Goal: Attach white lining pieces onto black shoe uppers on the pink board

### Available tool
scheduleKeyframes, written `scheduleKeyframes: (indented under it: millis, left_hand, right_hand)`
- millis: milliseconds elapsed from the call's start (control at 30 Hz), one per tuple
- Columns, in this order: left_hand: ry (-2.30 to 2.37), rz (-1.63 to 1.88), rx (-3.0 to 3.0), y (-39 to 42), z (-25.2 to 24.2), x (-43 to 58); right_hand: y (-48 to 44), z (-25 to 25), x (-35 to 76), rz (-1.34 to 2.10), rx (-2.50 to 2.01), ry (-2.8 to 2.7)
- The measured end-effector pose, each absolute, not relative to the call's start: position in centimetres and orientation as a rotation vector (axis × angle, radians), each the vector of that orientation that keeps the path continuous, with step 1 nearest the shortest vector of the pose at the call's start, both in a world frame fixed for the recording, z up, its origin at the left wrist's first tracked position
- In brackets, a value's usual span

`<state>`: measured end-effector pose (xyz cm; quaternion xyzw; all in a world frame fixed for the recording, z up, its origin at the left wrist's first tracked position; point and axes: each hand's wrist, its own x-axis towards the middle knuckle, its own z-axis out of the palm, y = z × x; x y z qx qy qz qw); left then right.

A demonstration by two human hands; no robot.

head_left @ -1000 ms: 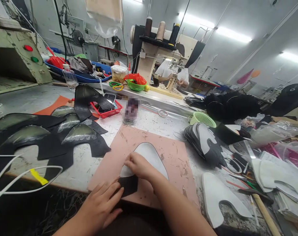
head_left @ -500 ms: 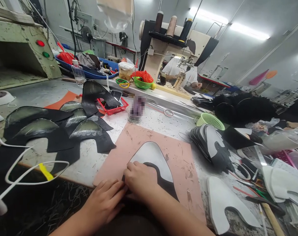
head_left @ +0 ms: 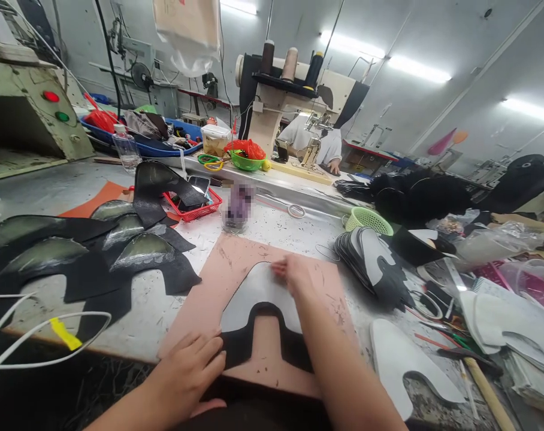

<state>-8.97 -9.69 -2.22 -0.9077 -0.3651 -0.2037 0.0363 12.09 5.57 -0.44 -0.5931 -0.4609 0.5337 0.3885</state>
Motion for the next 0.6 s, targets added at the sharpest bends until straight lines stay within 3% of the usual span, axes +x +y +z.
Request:
scheduleKeyframes:
  millis: [133,333,600]
  left_hand:
    - [-1.151,-0.365,-2.963,-5.1,0.2,-6.8]
    - [-1.529,-0.608,-2.832,3.3,-0.6,-0.5]
    - [-1.577,-0.437,-2.857,3.7,-2.2,0.1]
  right_hand:
    - [6.1,-0.5,13.4,1.064,-1.61,-1.457]
    - [4.6,-1.6,11.5,0.644,-1.682,-2.02]
    - [0.3,-1.6,17.5,0.231,-1.693,-2.164]
